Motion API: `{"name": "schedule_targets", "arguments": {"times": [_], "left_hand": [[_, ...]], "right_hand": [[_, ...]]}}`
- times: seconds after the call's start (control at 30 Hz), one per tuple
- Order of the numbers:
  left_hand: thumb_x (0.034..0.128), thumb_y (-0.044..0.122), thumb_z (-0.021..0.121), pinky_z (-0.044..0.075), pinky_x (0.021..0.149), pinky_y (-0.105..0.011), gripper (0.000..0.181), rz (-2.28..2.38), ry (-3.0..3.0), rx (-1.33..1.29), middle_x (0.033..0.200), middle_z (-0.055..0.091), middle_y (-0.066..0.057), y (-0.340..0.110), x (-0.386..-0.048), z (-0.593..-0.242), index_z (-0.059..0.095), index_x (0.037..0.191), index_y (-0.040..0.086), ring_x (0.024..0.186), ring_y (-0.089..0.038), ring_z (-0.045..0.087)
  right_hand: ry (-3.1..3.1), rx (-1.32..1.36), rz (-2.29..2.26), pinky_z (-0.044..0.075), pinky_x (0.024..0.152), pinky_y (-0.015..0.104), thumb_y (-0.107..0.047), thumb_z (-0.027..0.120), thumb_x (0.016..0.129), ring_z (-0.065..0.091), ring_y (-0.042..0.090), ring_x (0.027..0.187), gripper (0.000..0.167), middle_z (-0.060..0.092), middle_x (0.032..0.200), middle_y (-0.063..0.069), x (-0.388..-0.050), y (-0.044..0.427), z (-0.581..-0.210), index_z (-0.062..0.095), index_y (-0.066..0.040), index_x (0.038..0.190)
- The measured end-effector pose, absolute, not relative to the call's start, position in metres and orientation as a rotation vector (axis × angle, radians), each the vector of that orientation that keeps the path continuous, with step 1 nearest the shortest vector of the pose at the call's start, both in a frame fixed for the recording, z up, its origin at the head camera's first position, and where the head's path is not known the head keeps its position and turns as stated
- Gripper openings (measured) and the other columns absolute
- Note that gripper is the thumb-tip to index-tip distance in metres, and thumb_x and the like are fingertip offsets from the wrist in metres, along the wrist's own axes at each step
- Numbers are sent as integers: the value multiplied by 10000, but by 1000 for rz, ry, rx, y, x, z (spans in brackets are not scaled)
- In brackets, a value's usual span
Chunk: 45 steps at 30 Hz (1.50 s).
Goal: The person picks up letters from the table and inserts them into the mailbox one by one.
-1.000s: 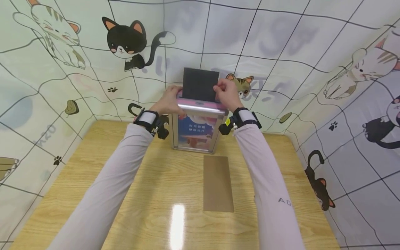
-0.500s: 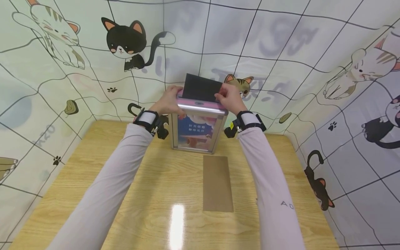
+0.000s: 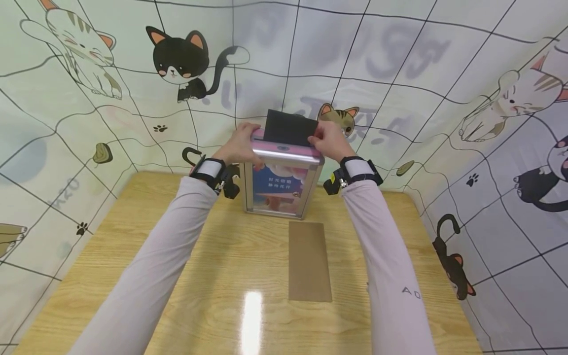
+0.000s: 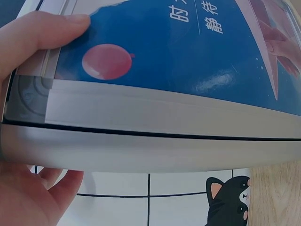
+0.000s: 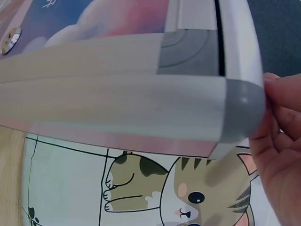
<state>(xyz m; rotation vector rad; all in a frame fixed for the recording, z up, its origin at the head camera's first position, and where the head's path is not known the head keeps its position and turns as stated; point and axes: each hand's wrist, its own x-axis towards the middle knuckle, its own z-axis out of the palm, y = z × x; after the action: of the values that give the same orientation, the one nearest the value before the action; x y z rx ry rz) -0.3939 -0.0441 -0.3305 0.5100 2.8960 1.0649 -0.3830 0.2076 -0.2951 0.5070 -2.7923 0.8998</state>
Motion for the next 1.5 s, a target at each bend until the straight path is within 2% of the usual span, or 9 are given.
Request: {"name": "schedule_targets", "arguments": {"times": [0.13,0.27,0.43,0.57,0.8,1.07,1.27,1.5], "left_hand": [[474,276,844,359,985,-402,1105,1059,2906,515,1424,221,-110,-44,-393,-332,276,1409,127,1227,-265,298],[485,274,844,358,989,-402,1097,1051,2908,507,1424,221,-108,-43,-392,-332,274,1410,126,1237,-265,287],[483,272,840,358,990,-395,1103,1047,2912,513,1427,220,-106,-43,-392,-333,266,1414,125,1237,-260,295],[477,272,840,352,997,-390,1112,1041,2919,523,1430,219,-110,-42,-392,-332,264,1415,121,1244,-259,299],[484,260,842,350,1001,-383,1110,1049,2907,521,1432,212,-108,-42,-391,-331,256,1416,118,1244,-254,296],[488,254,839,348,1006,-378,1110,1048,2899,517,1439,203,-113,-43,-391,-331,253,1419,108,1269,-259,279],[480,258,843,349,1003,-385,1114,1060,2890,512,1436,206,-111,-42,-391,-330,257,1417,115,1261,-259,280],[480,266,840,367,983,-378,1112,1050,2895,514,1430,213,-111,-43,-393,-330,258,1416,121,1232,-258,304]], "right_hand": [[-2794,540,915,421,613,244,-77,630,815,550,180,677,118,643,824,163,-382,207,-295,646,23,875],[-2694,582,981,417,609,196,-121,618,839,574,94,663,185,657,838,170,-382,208,-297,630,13,965],[-2619,597,975,351,523,211,-128,586,872,507,81,578,150,613,717,128,-382,210,-299,588,-5,786],[-2691,620,911,336,552,244,-142,614,852,450,136,597,188,572,696,76,-382,207,-301,577,-18,716],[-2627,586,1054,417,590,159,-104,627,839,550,33,633,132,649,821,140,-383,206,-302,658,5,908],[-2654,724,862,390,664,233,-72,663,787,519,183,772,113,620,856,125,-382,209,-306,714,6,852],[-2637,696,914,402,644,176,-77,661,798,526,166,745,121,615,857,114,-380,211,-305,708,-1,880],[-2704,867,825,384,634,256,-125,618,830,491,187,765,159,585,847,107,-376,206,-300,706,6,849]]}}
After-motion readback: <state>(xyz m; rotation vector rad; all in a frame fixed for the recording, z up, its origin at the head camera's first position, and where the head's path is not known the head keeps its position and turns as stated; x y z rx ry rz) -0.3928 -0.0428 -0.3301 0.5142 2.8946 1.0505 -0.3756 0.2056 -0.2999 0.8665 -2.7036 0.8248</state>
